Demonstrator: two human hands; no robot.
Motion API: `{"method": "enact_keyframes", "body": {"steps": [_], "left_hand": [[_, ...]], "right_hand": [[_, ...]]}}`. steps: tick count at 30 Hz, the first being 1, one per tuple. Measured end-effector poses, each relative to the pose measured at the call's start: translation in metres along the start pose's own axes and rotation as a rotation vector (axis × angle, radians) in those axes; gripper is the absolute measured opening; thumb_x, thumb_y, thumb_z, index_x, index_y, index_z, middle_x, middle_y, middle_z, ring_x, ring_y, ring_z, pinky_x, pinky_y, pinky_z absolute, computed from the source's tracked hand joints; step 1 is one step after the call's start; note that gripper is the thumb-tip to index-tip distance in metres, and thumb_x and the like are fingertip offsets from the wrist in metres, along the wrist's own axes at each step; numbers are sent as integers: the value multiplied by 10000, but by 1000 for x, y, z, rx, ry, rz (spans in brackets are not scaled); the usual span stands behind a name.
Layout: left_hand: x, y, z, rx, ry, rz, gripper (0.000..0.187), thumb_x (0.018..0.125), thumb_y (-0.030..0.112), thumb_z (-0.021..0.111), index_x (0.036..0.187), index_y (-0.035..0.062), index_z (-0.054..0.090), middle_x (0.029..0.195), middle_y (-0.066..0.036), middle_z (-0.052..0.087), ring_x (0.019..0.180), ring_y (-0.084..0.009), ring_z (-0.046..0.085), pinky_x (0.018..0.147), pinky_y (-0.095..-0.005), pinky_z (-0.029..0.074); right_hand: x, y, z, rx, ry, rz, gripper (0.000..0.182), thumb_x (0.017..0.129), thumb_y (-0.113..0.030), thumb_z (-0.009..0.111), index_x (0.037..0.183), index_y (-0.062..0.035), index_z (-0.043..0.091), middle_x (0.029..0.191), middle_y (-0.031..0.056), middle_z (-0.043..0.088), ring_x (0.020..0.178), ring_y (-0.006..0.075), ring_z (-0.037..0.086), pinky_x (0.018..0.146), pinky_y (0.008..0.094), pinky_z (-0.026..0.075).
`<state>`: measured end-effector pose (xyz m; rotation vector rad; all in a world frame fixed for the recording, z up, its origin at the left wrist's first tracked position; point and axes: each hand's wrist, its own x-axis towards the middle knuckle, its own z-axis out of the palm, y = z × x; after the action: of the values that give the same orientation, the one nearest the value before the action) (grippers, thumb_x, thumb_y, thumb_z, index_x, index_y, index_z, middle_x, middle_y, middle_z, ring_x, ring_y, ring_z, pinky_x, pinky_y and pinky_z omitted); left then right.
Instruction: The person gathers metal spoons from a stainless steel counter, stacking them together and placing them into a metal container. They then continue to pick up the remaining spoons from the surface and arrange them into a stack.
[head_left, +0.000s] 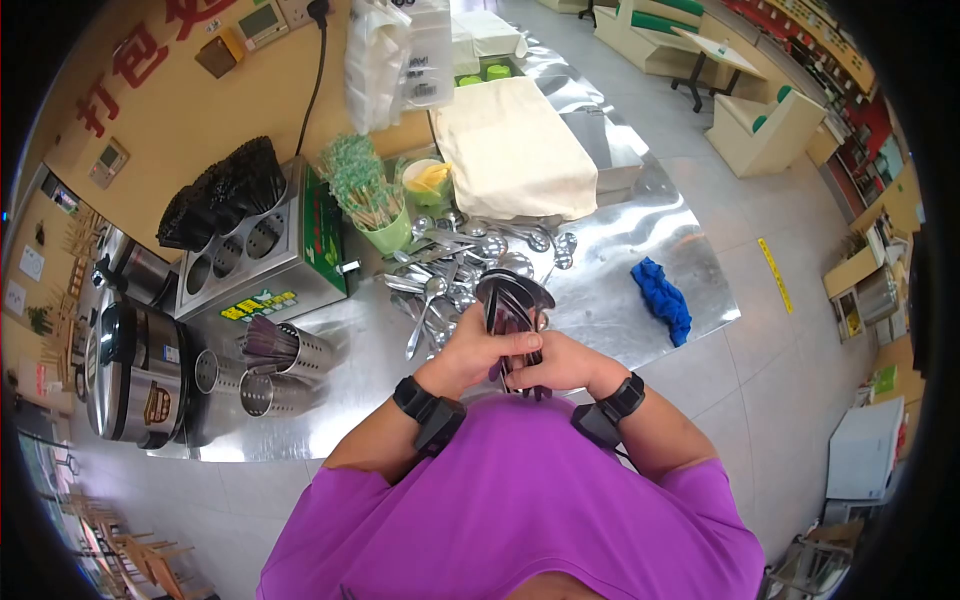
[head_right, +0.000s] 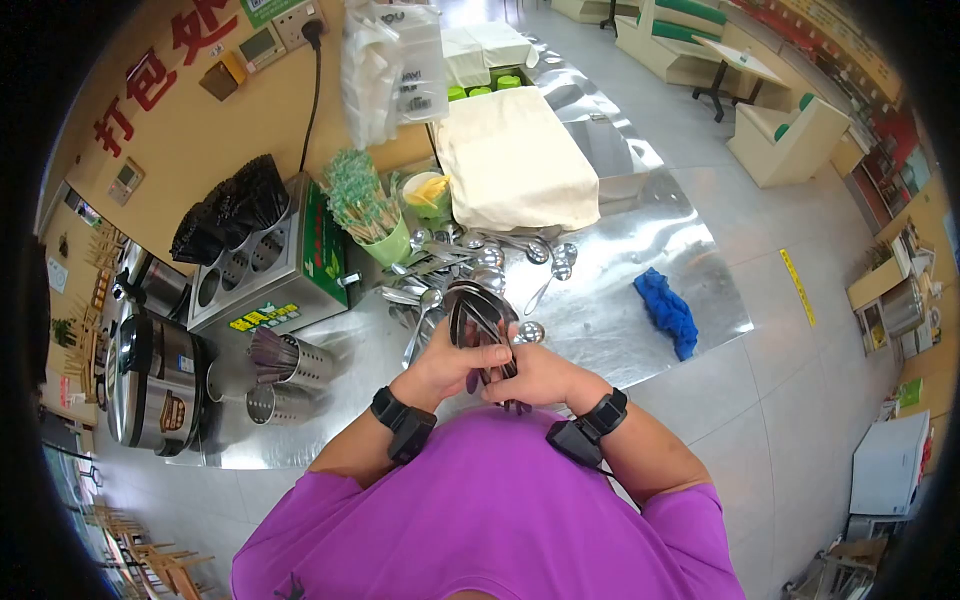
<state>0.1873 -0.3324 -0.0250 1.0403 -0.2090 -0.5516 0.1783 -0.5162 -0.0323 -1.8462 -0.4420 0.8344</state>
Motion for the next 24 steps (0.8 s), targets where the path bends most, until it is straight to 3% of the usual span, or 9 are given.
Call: {"method": "enact_keyframes", "body": {"steps": [5, 7, 8, 11, 13, 17, 18, 21, 24], "left_hand": [[-4, 9, 15, 283, -52, 167, 337, 818, 81, 799, 1099, -5, 635, 938, -53, 705, 868, -116, 657, 798, -289, 536], [-7, 9, 19, 300, -33, 224, 352, 828, 98, 796, 1118, -13, 632, 953, -64, 711, 887, -124, 661, 817, -296, 536], [-12, 16, 18, 320, -54, 138, 400, 843, 104, 783, 1178, -20, 602, 1006, -80, 708, 936, -142, 660, 836, -310, 534], [-13, 15, 18, 208, -64, 192, 411, 857, 94, 766, 1209, -17, 585, 1053, -86, 692, 965, -159, 655, 839, -324, 536], [-9, 14, 17, 237, -48, 151, 385, 856, 70, 746, 1201, -10, 594, 1063, -91, 675, 980, -176, 653, 826, -337, 543], [5, 14, 17, 164, -111, -39, 403, 789, 34, 765, 1159, 5, 609, 1020, -77, 672, 893, -155, 659, 798, -309, 546], [8, 18, 15, 192, -144, -60, 417, 775, 32, 778, 1156, 7, 610, 1020, -73, 671, 884, -151, 658, 797, -303, 546], [7, 24, 11, 324, -214, -22, 475, 737, 67, 828, 1154, 14, 606, 1034, -58, 669, 883, -144, 656, 798, -297, 546], [3, 27, 3, 435, -295, 43, 519, 710, 141, 879, 1137, 24, 611, 1068, -41, 673, 922, -140, 651, 840, -302, 534]], "right_hand": [[1, 6, 9, 20, -20, -159, 566, 709, -238, 792, 1213, -68, 598, 873, 74, 674, 808, 193, 648, 733, 329, 525], [-5, -2, -2, -127, -42, -213, 726, 692, -244, 823, 1326, -77, 512, 991, 79, 667, 880, 191, 646, 776, 335, 526], [-7, -2, -9, -93, -6, -250, 788, 682, -250, 841, 1361, -77, 483, 1054, 79, 654, 920, 190, 639, 801, 339, 523], [-14, 1, -29, 219, 195, -384, 937, 645, -273, 901, 1426, -72, 423, 1248, 80, 592, 1046, 185, 607, 878, 348, 511], [-15, -15, -30, 274, 303, -550, 927, 652, -271, 913, 1419, -65, 433, 1337, 74, 526, 1114, 179, 576, 912, 347, 496], [-8, -41, -25, 303, 369, -493, 866, 683, -91, 884, 1418, -39, 429, 1367, 96, 523, 1193, 187, 552, 995, 351, 475], [-5, -35, -26, 228, 405, -501, 674, 706, -28, 850, 1302, -40, 535, 1296, 96, 578, 1114, 178, 600, 945, 327, 499], [-3, -32, -23, 67, 529, -572, 521, 712, -23, 840, 1181, -44, 614, 1209, 87, 630, 1084, 170, 610, 932, 325, 503], [-16, -50, -17, -136, 596, -637, 466, 656, -160, 894, 1056, -55, 679, 1051, 94, 690, 967, 194, 664, 845, 308, 523]]}}
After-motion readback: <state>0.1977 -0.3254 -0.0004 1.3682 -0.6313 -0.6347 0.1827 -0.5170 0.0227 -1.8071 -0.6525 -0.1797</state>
